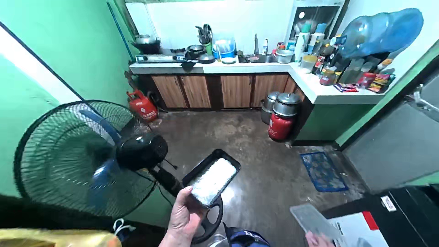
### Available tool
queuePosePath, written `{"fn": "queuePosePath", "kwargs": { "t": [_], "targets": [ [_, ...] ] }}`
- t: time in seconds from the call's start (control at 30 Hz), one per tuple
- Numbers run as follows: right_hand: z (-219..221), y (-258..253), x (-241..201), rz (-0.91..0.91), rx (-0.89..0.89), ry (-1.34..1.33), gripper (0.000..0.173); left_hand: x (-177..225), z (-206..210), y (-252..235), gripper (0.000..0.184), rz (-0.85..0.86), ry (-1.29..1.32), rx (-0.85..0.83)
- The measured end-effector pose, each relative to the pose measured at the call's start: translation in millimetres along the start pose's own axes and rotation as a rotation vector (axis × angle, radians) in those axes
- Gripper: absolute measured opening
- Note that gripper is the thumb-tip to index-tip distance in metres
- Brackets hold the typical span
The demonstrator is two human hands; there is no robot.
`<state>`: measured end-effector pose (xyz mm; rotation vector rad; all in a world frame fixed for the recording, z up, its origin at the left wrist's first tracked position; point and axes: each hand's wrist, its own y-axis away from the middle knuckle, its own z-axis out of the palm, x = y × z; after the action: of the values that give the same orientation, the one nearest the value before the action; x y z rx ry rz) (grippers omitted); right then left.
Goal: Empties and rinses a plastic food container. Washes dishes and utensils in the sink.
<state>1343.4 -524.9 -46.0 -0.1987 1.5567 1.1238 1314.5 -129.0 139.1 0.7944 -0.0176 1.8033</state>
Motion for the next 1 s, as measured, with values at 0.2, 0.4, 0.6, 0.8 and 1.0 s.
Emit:
{"fn": "queuePosePath", "kwargs": {
  "t": [0.2,0.4,0.6,0.8,1.0],
  "targets": [
    [209,-107,-85,-0.063,-0.170,-0.131,0.038,2,35,-132,0.051,0.172,0.065,0.041],
    [316,-185,-115,-0.031,-0.103,-0.070,0.038,3,97,-304,0.041,0.235,0.104,0.052],
    [368,-275,-153,-0.054,0.086,-0.040,0.036,-29,200,-459,0.033,0.046,0.144,0.028],
    [471,-367,-162,0.053,0.117,-0.076,0.026,-59,290,-604,0.033,-0.036,0.121,-0.088],
    [655,-468,-231,0.082,-0.088,-0.182,0.034,-35,350,-706,0.036,0.106,0.042,-0.078]
  ]
}}
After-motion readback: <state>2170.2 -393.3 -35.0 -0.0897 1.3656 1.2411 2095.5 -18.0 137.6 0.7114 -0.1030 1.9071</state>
